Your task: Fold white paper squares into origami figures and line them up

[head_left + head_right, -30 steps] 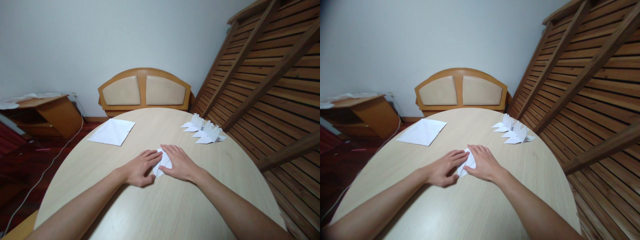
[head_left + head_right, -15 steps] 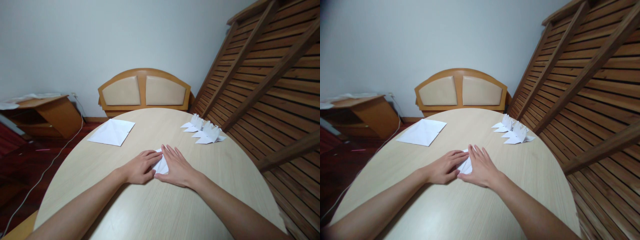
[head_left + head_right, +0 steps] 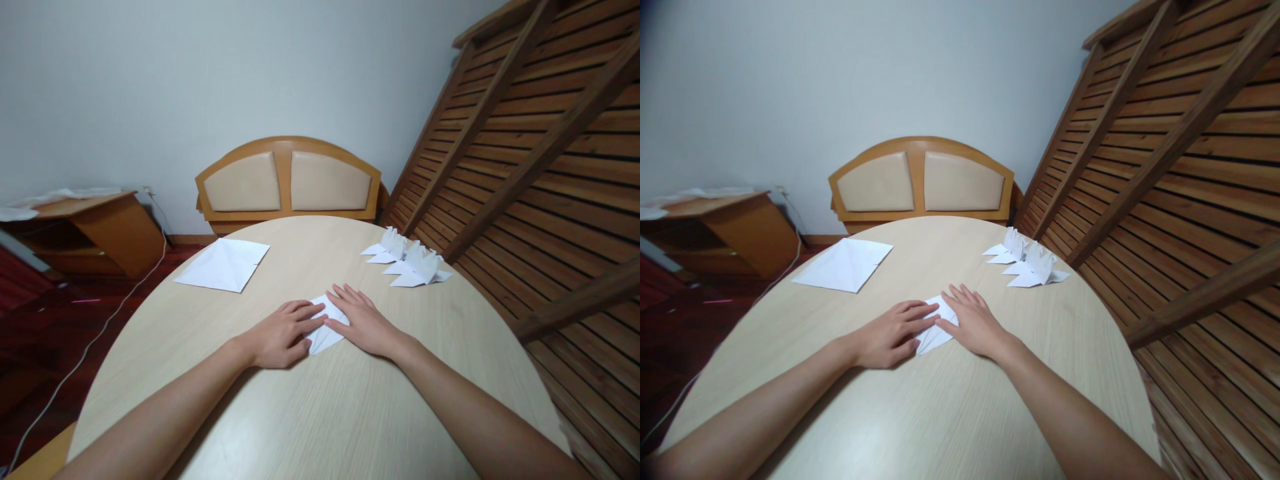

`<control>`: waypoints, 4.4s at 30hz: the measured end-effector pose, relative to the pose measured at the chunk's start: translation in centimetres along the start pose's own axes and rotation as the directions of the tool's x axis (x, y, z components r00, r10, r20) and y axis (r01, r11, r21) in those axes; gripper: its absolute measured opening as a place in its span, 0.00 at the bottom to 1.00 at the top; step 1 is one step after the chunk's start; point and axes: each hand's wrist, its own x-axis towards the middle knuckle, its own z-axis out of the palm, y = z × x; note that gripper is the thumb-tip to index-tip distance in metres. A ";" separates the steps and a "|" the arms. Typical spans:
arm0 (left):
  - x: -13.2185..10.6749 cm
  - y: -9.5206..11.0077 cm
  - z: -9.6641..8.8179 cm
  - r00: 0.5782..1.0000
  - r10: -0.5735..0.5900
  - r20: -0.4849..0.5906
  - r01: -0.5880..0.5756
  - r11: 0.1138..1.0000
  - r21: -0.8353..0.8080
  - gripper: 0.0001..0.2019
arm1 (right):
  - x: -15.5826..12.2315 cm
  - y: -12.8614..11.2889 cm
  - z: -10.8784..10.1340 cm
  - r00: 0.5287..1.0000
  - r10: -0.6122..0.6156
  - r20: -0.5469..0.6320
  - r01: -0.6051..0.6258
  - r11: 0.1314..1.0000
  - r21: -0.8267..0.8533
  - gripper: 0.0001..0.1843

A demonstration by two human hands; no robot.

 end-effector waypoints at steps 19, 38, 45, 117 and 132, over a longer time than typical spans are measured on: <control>-0.1 -0.3 0.9 0.986 -0.083 -0.144 0.071 0.994 -0.084 0.40 | 0.4 -1.0 -1.1 0.965 -0.099 -0.243 0.151 0.967 0.205 0.15; -0.1 -0.4 0.8 0.951 -0.173 -0.255 0.123 0.972 -0.200 0.31 | -0.5 -0.4 -2.3 0.978 -0.145 -0.153 0.171 0.970 0.173 0.08; 0.2 -0.2 0.7 0.936 -0.226 -0.271 0.181 0.967 -0.180 0.22 | -0.6 -0.2 -2.8 0.982 -0.112 -0.152 0.150 0.952 0.268 0.07; 0.7 -0.1 1.3 0.766 -0.494 -0.411 0.501 0.860 -0.099 0.10 | -0.4 -3.0 -1.5 0.951 -0.297 -0.088 0.309 0.935 0.176 0.20; 0.7 -0.4 2.0 0.966 -0.207 -0.158 0.202 0.978 -0.044 0.24 | -0.3 -1.0 -1.9 0.952 -0.292 -0.092 0.287 0.956 -0.063 0.18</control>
